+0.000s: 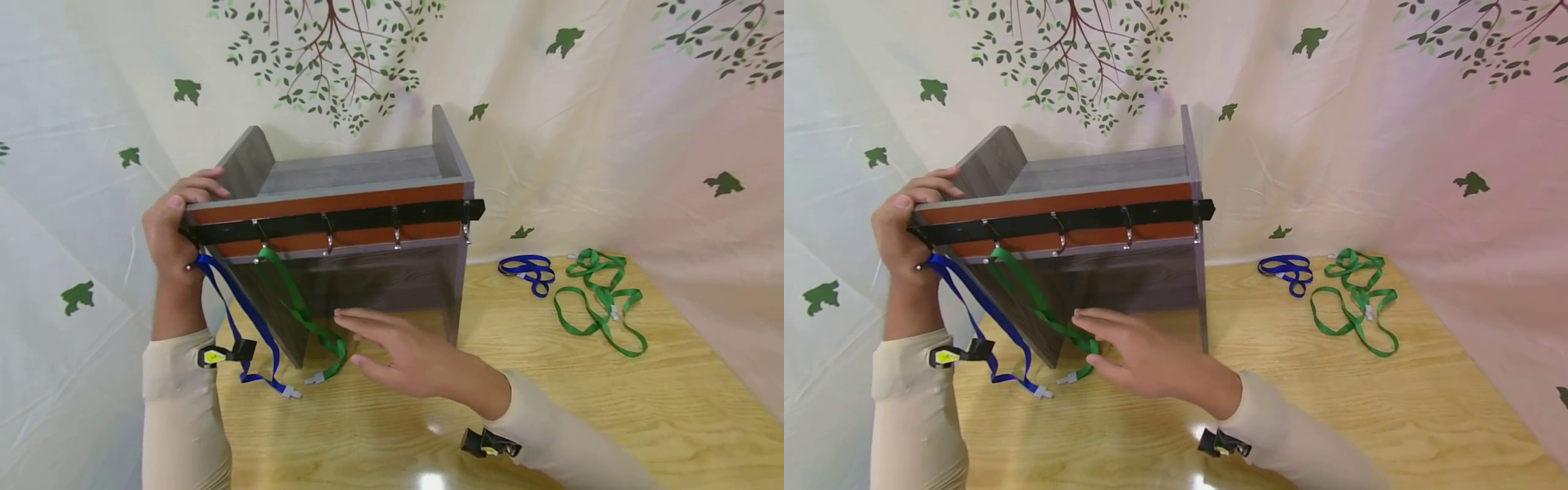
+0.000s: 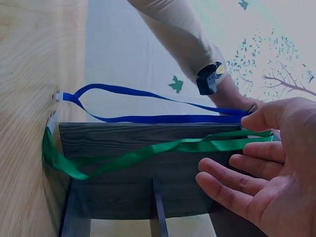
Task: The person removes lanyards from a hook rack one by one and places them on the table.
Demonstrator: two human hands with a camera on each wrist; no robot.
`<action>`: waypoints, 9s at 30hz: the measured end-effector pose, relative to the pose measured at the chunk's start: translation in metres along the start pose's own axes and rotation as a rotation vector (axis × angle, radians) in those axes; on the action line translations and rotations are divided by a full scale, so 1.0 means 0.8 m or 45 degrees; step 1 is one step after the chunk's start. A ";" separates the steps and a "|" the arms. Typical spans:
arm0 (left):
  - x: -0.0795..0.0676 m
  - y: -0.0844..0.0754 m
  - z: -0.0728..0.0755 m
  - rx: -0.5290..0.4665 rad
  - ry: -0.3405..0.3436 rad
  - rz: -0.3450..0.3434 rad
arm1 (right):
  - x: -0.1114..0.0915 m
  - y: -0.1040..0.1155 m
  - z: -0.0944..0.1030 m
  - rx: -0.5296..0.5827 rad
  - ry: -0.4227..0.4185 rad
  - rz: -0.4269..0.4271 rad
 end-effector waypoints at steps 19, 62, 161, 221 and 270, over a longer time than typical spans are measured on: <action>0.002 0.002 0.004 0.001 0.005 0.004 | 0.056 0.006 -0.024 0.227 0.049 -0.067; 0.002 -0.012 -0.006 0.046 0.084 -0.223 | 0.113 0.032 -0.014 0.793 -0.286 -0.052; 0.000 0.007 0.006 -0.023 -0.015 0.051 | -0.121 -0.023 0.249 0.487 -1.223 0.101; -0.003 0.011 0.005 -0.038 0.005 0.027 | -0.095 -0.269 0.240 1.350 -1.297 -0.187; 0.004 0.007 0.004 -0.061 -0.009 0.016 | -0.170 -0.379 0.094 0.135 -0.665 -1.070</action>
Point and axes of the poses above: each hand's wrist, its own x-axis towards the middle knuckle, its own z-axis out of the back of the hand, y = z × x, the point moved 9 cm from there along x, towards the middle knuckle, and after that the axes turned 3 degrees about -z, right-handed, at the moved point
